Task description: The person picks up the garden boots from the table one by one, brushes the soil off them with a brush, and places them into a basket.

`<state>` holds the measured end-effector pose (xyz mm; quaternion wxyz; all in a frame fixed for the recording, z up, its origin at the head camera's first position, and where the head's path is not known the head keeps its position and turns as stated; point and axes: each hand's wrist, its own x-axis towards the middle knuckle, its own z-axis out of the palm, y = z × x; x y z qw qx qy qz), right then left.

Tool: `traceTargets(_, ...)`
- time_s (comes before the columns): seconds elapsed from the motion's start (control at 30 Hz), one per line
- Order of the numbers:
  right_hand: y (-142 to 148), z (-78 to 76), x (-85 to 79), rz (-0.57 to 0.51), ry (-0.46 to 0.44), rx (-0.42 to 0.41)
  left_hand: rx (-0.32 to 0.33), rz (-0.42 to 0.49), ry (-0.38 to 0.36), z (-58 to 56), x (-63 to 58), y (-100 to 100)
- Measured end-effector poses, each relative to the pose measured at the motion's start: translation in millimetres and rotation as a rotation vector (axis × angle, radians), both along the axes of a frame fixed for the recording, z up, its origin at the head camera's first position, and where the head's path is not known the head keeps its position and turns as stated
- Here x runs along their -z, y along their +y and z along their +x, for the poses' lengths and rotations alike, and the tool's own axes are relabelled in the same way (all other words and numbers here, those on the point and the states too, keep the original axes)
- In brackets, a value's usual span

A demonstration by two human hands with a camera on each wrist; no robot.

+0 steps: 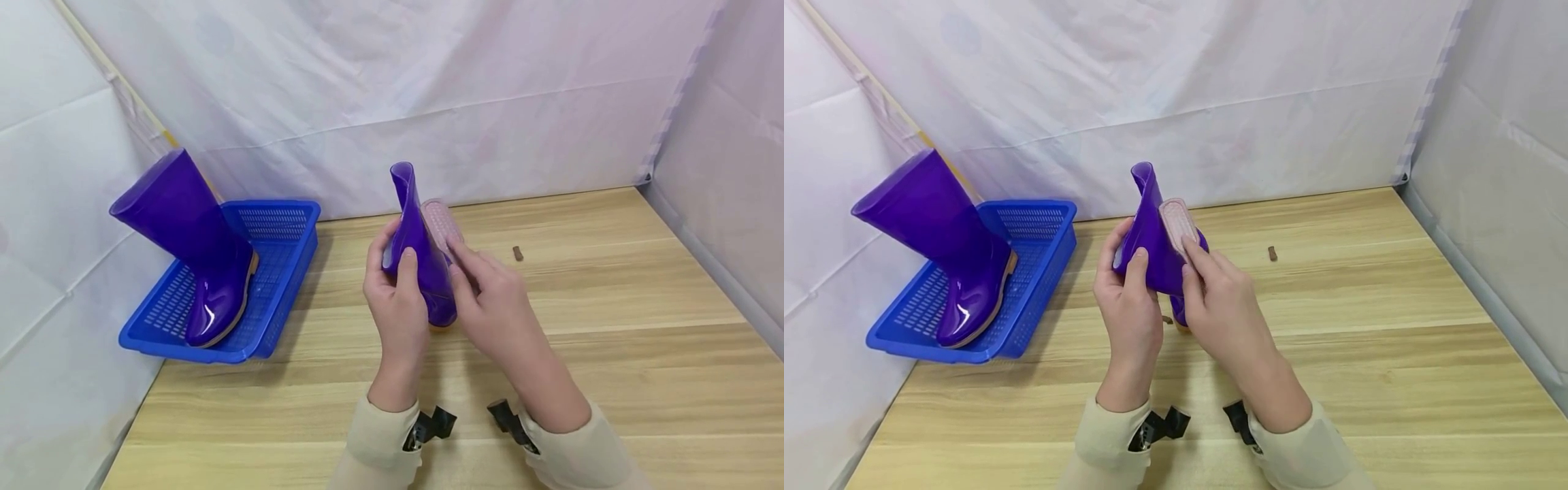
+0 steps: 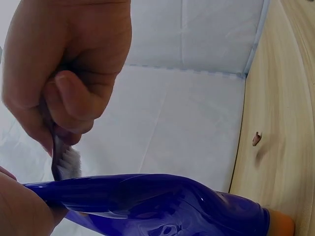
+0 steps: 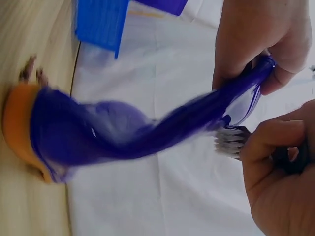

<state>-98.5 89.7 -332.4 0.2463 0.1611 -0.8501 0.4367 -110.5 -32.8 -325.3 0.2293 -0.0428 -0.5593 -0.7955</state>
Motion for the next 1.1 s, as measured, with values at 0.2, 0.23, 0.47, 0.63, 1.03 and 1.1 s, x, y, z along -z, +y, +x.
traceTargets(0.2, 2, -0.3, 2.0, -0.184, -0.305, -0.077, -0.007, -0.008, 0.002, -0.1, -0.4, 0)
traceTargets(0.23, 2, -1.5, 3.5, -0.161, -0.345, -0.079, -0.006, -0.01, 0.003, -0.1, -0.6, 0)
traceTargets(0.47, 7, -11.6, 15.1, 0.075, -0.627, -0.093, 0.006, -0.012, -0.009, 0.3, -2.2, -1)
traceTargets(0.63, 19, -12.5, 14.6, 0.065, -0.749, -0.082, 0.023, -0.078, -0.01, 1.6, -5.8, -6)
traceTargets(1.03, 42, -8.1, 2.4, -0.006, -0.601, 0.051, 0.071, -0.651, 0.077, -15.5, -38.0, -26)
traceTargets(1.1, 42, -6.9, 1.2, -0.055, -0.561, 0.038, 0.051, -0.693, 0.114, -28.1, -42.9, -34)
